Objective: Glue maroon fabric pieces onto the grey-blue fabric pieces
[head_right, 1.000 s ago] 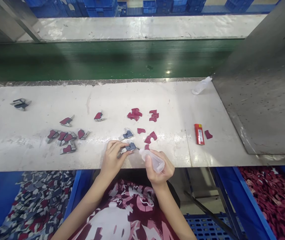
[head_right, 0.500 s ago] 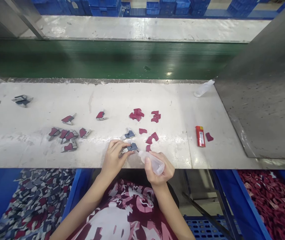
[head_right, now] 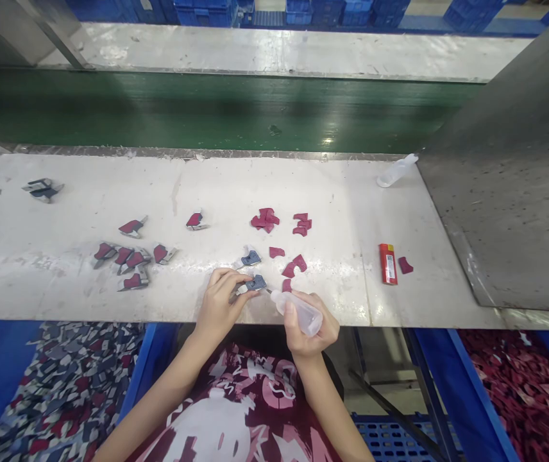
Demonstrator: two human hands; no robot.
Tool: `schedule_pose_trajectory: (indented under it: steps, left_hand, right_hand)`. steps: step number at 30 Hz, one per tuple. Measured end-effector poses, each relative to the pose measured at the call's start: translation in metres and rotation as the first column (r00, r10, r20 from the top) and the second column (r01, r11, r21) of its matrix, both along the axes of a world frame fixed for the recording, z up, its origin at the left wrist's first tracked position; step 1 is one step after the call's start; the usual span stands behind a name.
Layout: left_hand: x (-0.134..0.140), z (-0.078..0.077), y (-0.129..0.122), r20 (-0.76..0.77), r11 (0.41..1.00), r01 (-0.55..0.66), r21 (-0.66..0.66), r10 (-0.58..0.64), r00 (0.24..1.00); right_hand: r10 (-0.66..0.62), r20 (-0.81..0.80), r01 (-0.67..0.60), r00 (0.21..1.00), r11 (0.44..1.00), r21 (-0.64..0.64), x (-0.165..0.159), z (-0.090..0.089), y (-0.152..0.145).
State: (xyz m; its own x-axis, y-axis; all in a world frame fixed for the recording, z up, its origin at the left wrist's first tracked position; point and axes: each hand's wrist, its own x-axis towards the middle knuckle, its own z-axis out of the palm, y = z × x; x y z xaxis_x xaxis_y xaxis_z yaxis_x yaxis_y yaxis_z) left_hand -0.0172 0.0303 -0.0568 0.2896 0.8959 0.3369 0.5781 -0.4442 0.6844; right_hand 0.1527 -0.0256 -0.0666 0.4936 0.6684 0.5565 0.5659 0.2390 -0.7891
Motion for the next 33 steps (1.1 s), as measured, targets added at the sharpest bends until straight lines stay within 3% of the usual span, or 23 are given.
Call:
schedule_pose_trajectory:
  steps: [12, 23, 30, 33]
  left_hand:
    - [-0.001, 0.002, 0.0, 0.001, 1.0, 0.003, -0.031, -0.003, 1.0]
    - [-0.001, 0.001, 0.0, 0.005, 1.0, 0.008, -0.025, -0.008, 1.0]
    - [-0.002, 0.001, 0.0, 0.009, 0.999, 0.008, -0.036, -0.008, 1.0]
    - [-0.002, 0.001, 0.0, 0.007, 1.0, 0.006, -0.024, -0.006, 1.0]
  right_hand:
    - [0.101, 0.033, -0.1, 0.994, 0.995, -0.023, -0.01, 0.006, 0.003]
    - [0.097, 0.035, -0.095, 0.995, 0.994, -0.053, -0.016, 0.009, 0.009]
    - [0.029, -0.005, -0.029, 1.0, 0.996, -0.079, -0.015, 0.006, 0.004]
    - [-0.079, -0.064, 0.076, 0.995, 0.996, -0.039, -0.004, 0.007, 0.006]
